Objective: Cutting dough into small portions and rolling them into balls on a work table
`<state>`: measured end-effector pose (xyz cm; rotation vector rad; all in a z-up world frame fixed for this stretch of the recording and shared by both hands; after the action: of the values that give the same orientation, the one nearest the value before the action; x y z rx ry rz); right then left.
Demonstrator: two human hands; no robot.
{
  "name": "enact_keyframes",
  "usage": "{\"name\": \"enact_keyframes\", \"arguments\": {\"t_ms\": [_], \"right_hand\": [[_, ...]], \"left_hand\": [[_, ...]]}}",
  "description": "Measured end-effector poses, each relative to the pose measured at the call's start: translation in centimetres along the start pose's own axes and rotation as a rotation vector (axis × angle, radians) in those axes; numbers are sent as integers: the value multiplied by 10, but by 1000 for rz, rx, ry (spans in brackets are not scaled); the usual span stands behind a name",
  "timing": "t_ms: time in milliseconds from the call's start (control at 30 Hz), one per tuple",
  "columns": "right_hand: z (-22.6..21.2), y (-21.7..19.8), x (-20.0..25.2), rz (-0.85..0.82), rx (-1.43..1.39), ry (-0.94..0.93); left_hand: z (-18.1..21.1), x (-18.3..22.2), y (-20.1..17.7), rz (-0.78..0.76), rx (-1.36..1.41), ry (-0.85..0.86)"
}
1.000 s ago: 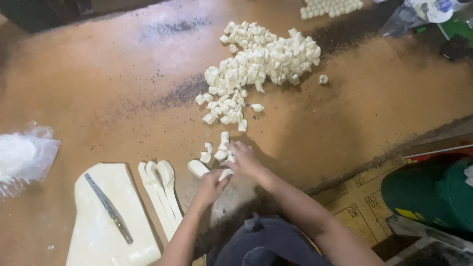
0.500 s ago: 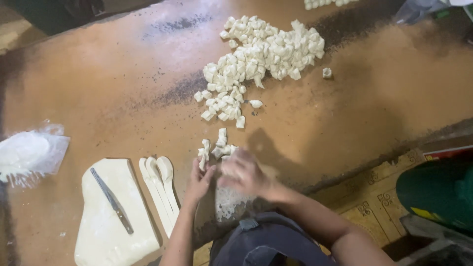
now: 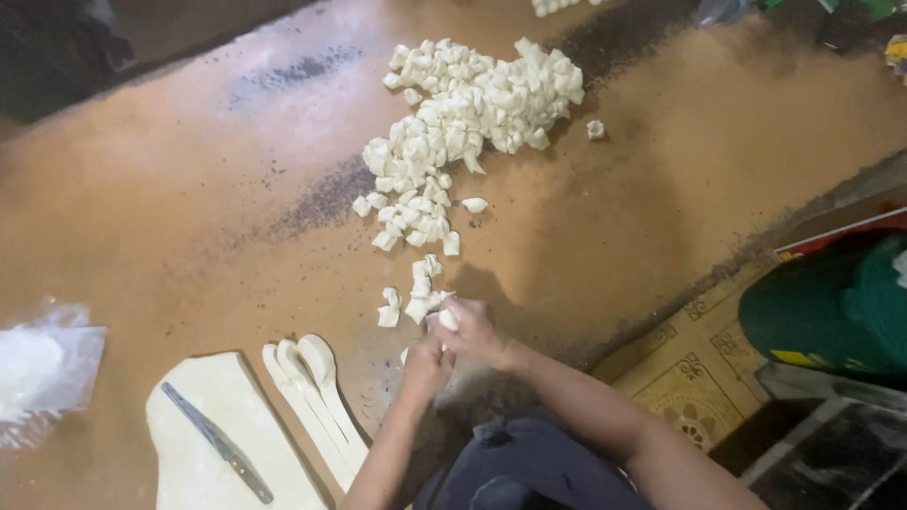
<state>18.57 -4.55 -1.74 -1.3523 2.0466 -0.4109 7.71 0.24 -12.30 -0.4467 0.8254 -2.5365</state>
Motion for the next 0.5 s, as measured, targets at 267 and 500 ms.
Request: {"name": "enact_keyframes", "arguments": {"t_ms": [267, 500], "right_hand": [[48, -10, -7, -318, 201, 347], [-56, -14, -24, -176, -92, -232]], "left_hand": [[74, 21, -91, -106, 367, -9], [91, 25, -118, 129, 179, 281]]}}
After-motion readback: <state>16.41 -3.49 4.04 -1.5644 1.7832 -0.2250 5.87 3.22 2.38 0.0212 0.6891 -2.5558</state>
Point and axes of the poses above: each hand's wrist, its own x-axis away from the middle knuckle, its own y-axis out of the palm, z = x × y, the point moved 7 cm from there along -x, towards the middle knuckle, and after that the axes turned 10 degrees about -z, right-handed, at the moved point
